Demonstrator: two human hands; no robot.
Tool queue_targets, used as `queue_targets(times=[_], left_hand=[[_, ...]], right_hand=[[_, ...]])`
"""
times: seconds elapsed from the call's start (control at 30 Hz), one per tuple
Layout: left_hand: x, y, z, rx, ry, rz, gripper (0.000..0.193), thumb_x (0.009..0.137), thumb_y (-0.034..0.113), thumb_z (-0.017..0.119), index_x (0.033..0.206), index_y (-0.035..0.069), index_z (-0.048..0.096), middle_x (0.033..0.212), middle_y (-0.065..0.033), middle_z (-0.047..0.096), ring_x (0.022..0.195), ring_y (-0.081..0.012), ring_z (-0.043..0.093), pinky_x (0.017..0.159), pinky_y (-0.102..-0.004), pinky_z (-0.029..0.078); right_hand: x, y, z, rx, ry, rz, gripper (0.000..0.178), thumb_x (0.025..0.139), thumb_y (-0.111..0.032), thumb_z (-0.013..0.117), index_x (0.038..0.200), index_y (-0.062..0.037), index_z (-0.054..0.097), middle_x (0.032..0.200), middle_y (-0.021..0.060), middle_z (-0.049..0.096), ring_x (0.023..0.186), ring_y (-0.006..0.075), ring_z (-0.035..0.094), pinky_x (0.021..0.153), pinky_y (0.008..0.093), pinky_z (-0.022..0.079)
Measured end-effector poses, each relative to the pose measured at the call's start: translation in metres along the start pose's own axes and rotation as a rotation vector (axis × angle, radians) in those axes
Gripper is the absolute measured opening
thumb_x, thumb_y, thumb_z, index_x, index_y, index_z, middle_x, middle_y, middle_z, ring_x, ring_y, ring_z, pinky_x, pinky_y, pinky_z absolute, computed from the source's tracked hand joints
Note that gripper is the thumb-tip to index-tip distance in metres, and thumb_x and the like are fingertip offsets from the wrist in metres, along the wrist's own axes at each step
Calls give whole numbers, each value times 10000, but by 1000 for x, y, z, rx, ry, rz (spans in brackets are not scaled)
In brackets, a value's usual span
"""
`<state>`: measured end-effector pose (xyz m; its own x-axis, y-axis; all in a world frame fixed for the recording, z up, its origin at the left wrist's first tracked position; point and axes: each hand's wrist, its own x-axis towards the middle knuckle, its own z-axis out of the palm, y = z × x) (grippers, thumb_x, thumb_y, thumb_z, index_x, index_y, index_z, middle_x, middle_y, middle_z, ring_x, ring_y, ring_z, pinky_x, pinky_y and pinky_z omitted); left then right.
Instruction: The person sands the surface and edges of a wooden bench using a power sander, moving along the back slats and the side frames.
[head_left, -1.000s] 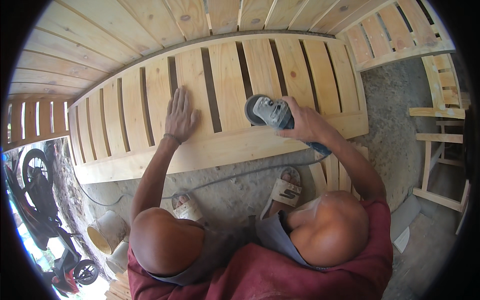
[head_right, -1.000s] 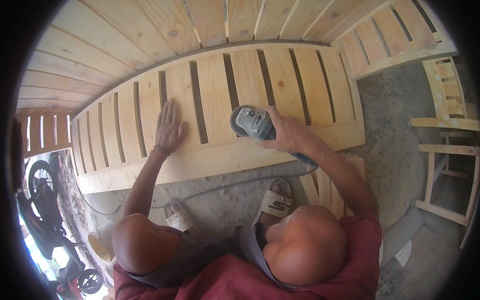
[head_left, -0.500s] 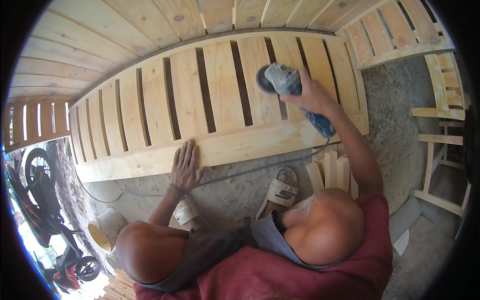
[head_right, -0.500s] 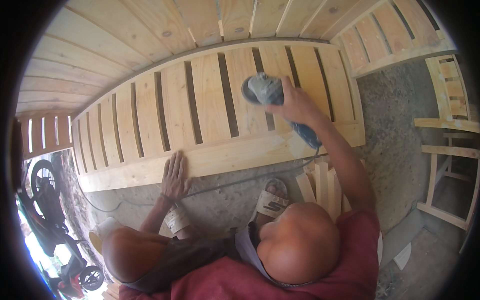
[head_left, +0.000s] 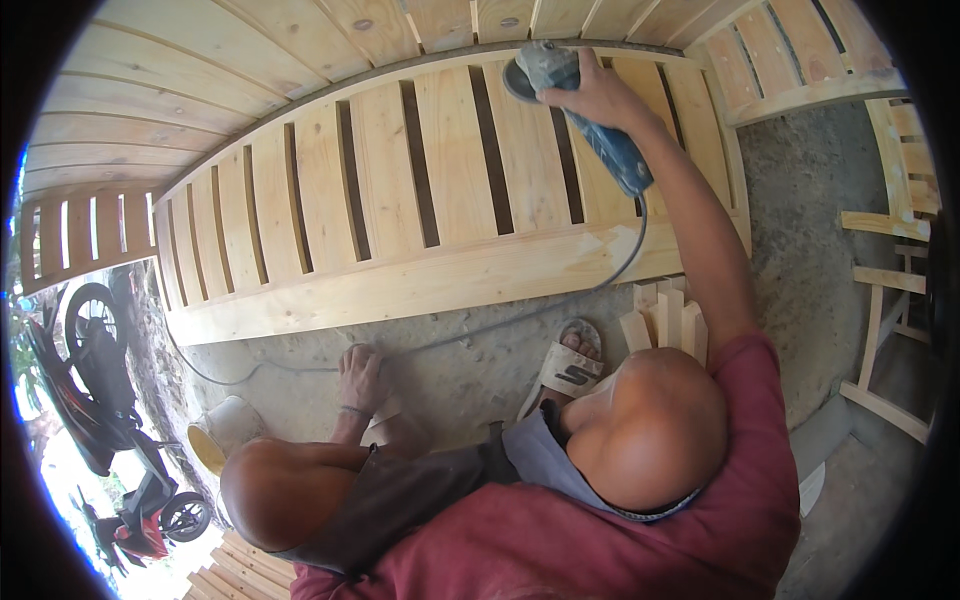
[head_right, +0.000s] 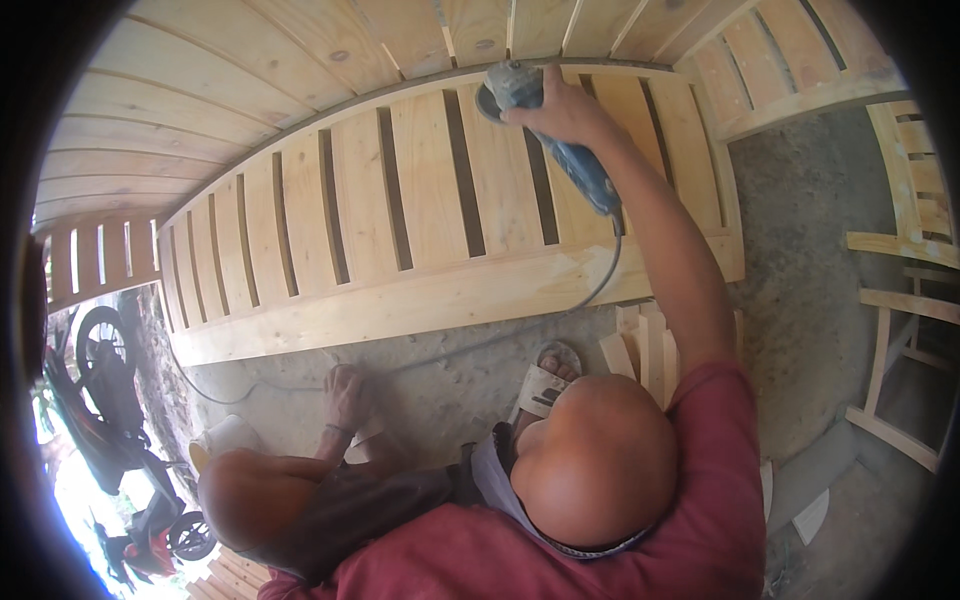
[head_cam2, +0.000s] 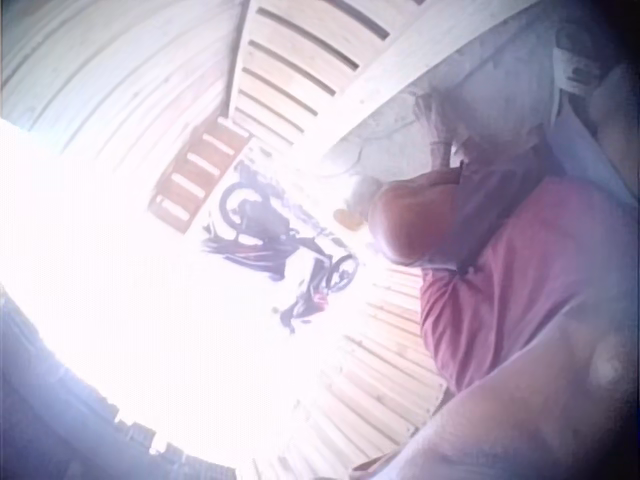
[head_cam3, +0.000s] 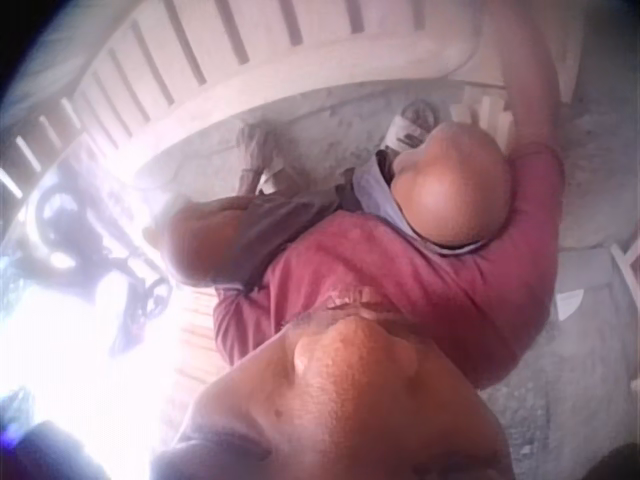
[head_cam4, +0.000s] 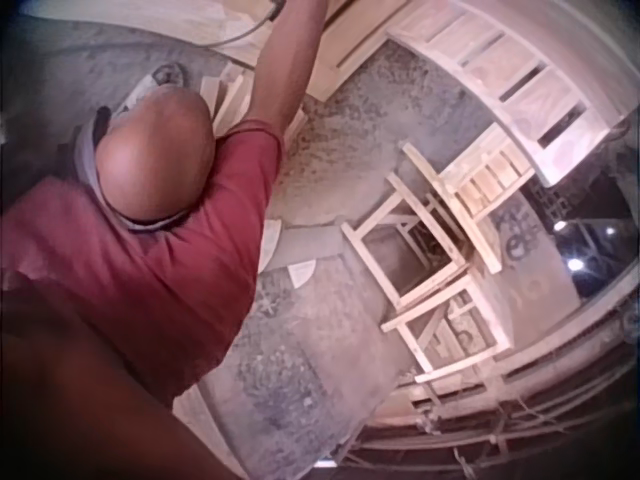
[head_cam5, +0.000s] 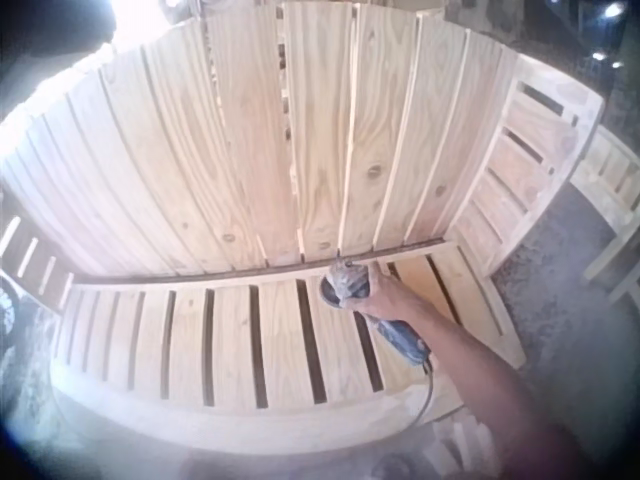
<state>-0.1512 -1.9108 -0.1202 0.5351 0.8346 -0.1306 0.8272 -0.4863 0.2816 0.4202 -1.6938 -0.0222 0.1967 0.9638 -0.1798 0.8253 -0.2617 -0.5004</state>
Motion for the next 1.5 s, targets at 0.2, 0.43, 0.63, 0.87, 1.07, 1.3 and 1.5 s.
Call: queue_targets(times=[0.2,0.43,0.63,0.87,1.07,1.3,1.5], left_hand=[[2,-12,-13,-48,5,133,208,757,63,711,953,67,642,896,-131,590,894,-359,577,793,-475,469],[18,3,-122,-241,-393,48,127,849,139,756,911,39,708,772,-138,684,630,-280,671,572,-386,520],[57,7,-194,-202,-364,-87,118,860,126,755,859,11,731,777,-151,697,672,-269,692,608,-367,536],[34,-46,-163,-249,-266,-169,108,883,128,729,896,22,721,819,-156,697,719,-283,690,648,-374,526],[-14,-69,-118,-211,-257,-260,174,906,213,707,939,44,734,899,-151,707,793,-339,681,714,-423,538],[66,-97,-158,-175,-738,-128,229,916,235,692,1049,50,718,1023,-166,712,919,-364,680,802,-438,538],[195,-43,-185,-468,-468,122,323,930,260,674,1174,49,675,1087,-193,709,1021,-396,673,889,-440,537]], right_hand=[[-88,13,18,17,-127,-38,944,788,-517,765,1432,6,315,1098,365,652,1052,497,656,927,502,523],[-169,3,21,32,-347,-81,910,793,-432,765,1462,-58,276,998,320,687,955,484,677,861,538,535],[-162,-9,36,95,-319,-139,899,806,-403,775,1470,-81,260,1022,331,676,965,509,668,881,548,527],[-97,1,24,82,-32,-8,905,823,-460,741,1476,-66,252,1078,340,671,1001,506,665,889,534,534],[-31,-25,21,125,51,136,961,841,-496,750,1508,-48,224,1274,357,592,1193,489,597,1013,495,484],[15,-47,15,191,66,298,1062,799,-585,725,1537,-48,181,1259,344,608,1186,485,600,1016,481,480],[11,-24,14,173,233,455,1074,786,-603,719,1525,-30,192,1299,358,579,1216,502,576,1047,488,459]])
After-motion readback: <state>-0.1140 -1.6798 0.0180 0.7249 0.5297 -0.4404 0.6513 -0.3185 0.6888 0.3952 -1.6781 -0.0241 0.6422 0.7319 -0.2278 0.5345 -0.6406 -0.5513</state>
